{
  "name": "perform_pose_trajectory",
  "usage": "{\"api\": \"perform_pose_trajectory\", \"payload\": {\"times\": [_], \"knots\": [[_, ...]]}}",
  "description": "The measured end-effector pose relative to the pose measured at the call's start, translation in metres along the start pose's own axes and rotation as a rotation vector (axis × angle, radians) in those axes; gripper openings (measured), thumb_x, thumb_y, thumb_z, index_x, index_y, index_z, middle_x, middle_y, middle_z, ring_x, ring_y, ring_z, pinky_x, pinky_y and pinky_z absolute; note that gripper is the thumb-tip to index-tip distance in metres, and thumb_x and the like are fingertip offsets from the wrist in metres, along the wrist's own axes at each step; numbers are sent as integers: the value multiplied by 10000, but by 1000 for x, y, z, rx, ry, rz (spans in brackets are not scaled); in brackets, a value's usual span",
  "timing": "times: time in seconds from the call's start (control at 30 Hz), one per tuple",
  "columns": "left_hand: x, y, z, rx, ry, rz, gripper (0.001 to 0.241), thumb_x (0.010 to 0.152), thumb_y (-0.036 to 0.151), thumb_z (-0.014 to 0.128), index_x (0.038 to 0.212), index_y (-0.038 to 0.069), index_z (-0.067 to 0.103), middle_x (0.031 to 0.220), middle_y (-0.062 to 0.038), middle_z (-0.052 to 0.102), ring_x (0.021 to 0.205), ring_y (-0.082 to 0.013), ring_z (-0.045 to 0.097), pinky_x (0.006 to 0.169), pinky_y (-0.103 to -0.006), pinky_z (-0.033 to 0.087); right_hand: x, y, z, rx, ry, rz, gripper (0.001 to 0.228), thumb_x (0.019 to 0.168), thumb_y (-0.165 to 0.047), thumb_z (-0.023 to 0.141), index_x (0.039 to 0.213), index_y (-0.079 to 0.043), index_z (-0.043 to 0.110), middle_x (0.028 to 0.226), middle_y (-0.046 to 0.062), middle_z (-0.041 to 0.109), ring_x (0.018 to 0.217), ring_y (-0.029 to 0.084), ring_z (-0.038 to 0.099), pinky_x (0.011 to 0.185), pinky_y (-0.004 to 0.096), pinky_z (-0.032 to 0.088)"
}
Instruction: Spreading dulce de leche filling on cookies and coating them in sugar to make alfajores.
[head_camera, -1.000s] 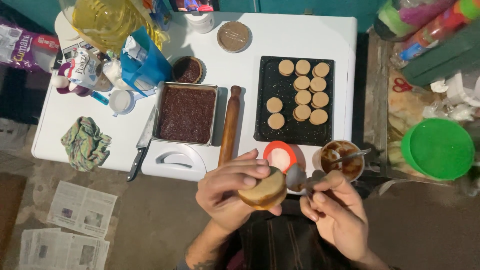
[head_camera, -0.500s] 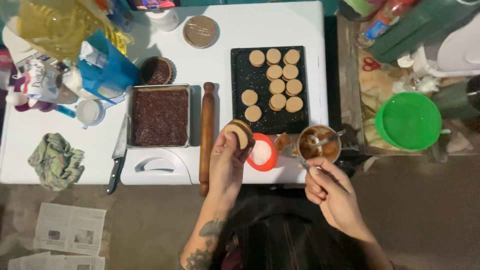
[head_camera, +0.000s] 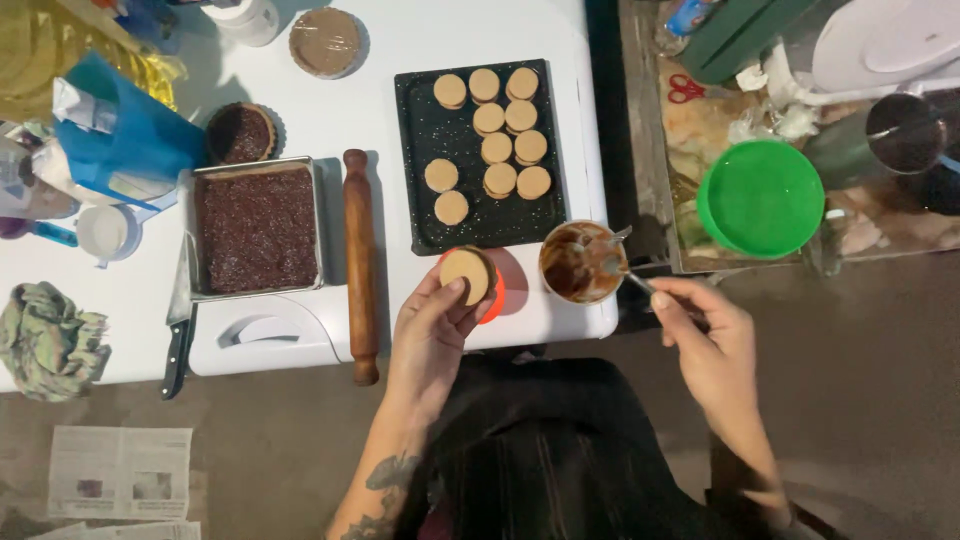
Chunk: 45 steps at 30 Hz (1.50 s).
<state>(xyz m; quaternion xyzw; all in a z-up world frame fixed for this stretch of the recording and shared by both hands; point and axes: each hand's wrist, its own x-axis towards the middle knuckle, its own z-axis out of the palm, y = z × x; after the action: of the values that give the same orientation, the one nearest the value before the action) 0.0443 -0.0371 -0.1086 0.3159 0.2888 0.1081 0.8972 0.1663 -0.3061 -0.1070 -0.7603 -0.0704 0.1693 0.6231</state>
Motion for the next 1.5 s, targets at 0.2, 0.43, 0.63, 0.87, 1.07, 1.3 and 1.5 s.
{"api": "perform_pose_trajectory", "payload": {"times": [0.2, 0.43, 0.63, 0.87, 1.07, 1.3, 1.5], "knots": [[-2, -10, 9, 73, 71, 38, 378, 947, 138, 668, 1283, -30, 626, 1172, -114, 732, 1079, -202, 711, 1038, -368, 556, 42, -5, -9, -660, -4, -186, 184, 928, -212, 741, 1051, -77, 767, 909, 86, 760, 699, 202, 706, 645, 341, 524], [-3, -22, 2, 102, 168, 63, 360, 930, 133, 703, 1244, -31, 641, 1149, -108, 731, 1052, -188, 715, 1010, -364, 572, 87, 12, 32, -784, -309, -366, 123, 868, -168, 726, 950, -84, 764, 919, 128, 758, 802, 347, 714, 725, 456, 559], [0, -35, -11, 55, 227, 64, 355, 915, 150, 725, 1215, -22, 645, 1129, -105, 737, 1039, -184, 716, 1006, -369, 574, 130, 40, 54, -1004, -407, -423, 149, 841, -135, 713, 960, -94, 793, 959, 178, 742, 841, 399, 704, 776, 501, 560], [1, -41, -16, 40, 245, 78, 366, 908, 159, 739, 1215, -16, 640, 1124, -113, 738, 1034, -191, 724, 1002, -367, 584, 131, 29, 62, -1161, -458, -367, 211, 825, -153, 742, 1029, -139, 794, 972, 147, 749, 842, 372, 721, 782, 481, 576], [5, -48, -18, 8, 275, 103, 401, 898, 145, 748, 1244, -8, 616, 1134, -104, 728, 1033, -186, 721, 979, -358, 586, 115, -15, 46, -1068, -295, -394, 246, 799, -197, 828, 1036, -148, 786, 954, 88, 742, 807, 334, 716, 697, 455, 562], [10, -59, -14, -12, 289, 119, 437, 878, 120, 763, 1265, -2, 602, 1119, -96, 715, 1002, -186, 720, 928, -341, 601, 82, -26, 77, -304, -673, -226, 418, 813, -188, 840, 1194, -62, 722, 1015, 4, 734, 797, 110, 659, 685, 259, 556], [11, -58, -15, 92, 266, 211, 453, 842, 61, 811, 1243, -28, 622, 1095, -114, 721, 982, -181, 717, 910, -321, 611, 78, 15, 108, 96, -915, 50, 462, 856, -123, 827, 1253, 62, 679, 1018, 33, 707, 876, 57, 638, 762, 222, 543]]}}
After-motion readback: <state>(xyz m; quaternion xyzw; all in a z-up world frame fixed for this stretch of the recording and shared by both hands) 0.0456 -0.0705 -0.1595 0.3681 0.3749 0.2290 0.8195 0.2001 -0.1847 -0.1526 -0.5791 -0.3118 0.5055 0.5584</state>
